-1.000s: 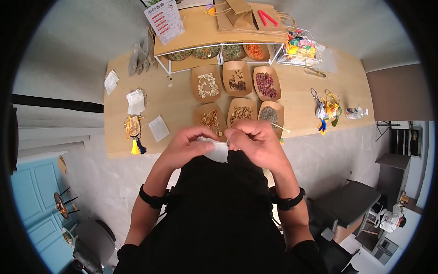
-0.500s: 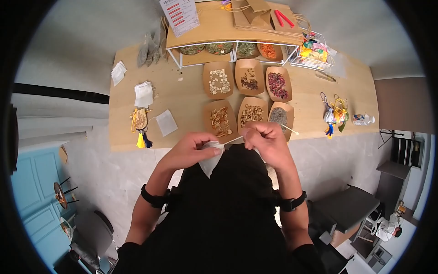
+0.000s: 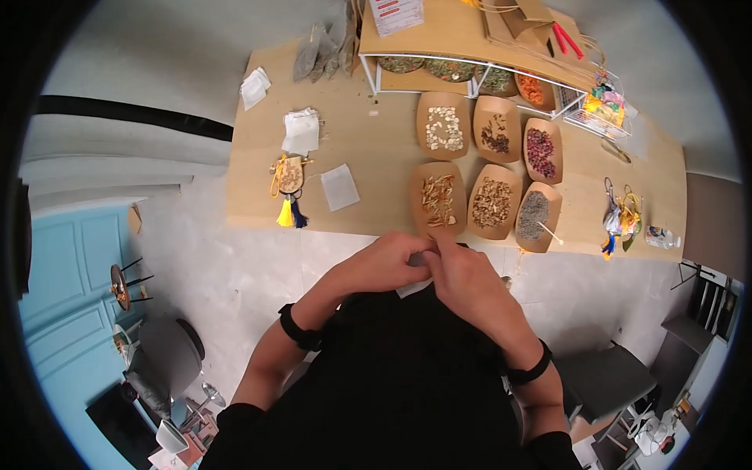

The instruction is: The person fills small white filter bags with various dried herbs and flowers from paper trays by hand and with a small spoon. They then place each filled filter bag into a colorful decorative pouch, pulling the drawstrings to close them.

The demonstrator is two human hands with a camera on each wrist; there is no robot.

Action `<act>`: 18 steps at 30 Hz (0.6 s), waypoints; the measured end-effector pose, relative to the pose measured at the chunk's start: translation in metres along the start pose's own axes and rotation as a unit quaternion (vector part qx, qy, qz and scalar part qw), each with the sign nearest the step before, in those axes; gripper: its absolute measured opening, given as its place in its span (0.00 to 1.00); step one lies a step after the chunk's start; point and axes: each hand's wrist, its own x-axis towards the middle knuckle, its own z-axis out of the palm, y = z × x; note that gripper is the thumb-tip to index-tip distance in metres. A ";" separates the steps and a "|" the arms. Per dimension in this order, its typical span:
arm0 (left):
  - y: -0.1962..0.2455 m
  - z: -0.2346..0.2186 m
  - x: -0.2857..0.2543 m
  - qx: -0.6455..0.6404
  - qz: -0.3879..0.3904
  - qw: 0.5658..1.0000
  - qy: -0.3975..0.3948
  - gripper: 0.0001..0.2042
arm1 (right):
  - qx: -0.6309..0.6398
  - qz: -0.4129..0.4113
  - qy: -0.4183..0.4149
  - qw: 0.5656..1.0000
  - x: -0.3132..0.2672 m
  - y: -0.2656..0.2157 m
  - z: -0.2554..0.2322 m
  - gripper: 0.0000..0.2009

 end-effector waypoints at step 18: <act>-0.057 -0.052 -0.028 -0.129 -0.069 0.987 -0.068 0.20 | 0.158 0.125 -0.268 0.942 0.039 0.022 0.018 0.20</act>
